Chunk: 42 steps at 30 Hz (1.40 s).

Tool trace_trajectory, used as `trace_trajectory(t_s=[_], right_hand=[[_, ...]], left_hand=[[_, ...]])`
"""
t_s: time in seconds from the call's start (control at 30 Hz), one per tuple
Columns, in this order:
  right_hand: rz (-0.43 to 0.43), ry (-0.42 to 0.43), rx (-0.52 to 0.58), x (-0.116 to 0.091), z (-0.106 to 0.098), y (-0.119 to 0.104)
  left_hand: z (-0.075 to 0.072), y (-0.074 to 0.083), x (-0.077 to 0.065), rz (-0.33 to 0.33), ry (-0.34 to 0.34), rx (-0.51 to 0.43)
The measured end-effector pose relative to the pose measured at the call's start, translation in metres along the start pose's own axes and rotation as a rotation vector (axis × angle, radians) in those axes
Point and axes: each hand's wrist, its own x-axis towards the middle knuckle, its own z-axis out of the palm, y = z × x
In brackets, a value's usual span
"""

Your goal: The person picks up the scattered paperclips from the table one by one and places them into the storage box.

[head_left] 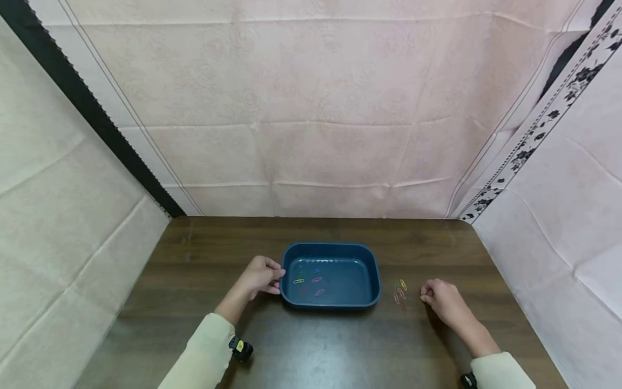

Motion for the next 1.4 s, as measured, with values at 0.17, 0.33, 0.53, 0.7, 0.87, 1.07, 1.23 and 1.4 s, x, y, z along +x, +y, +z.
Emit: trace_trajectory(t_s=[0.17,0.33,0.53,0.7,0.87,1.07,1.23,1.4], right_hand=[[0.016,-0.065,0.015,0.003,-0.001,0.0],[0.027,-0.094,0.003,0.003,-0.001,0.002],[-0.02,-0.088,0.005,0.002,0.001,0.005],[-0.069,-0.051,0.014,0.0,0.003,0.008],[-0.076,-0.03,0.016,-0.001,0.003,0.009],[-0.074,-0.023,0.028,-0.001,0.0,0.006],[-0.07,-0.02,0.045,0.003,-0.007,0.002],[-0.082,0.009,0.072,0.008,-0.015,0.0]], left_hand=[[-0.001,0.0,0.0,-0.004,0.001,0.001],[0.0,0.0,0.001,-0.01,0.004,-0.001],[0.001,0.0,0.001,-0.009,0.003,0.0],[0.0,-0.001,0.001,-0.004,0.003,-0.001],[0.0,-0.001,0.001,0.003,0.0,-0.004],[0.001,-0.001,0.001,0.004,0.004,-0.007],[0.0,-0.001,0.001,0.001,0.008,-0.003],[0.0,-0.001,0.001,-0.003,0.009,0.002]])
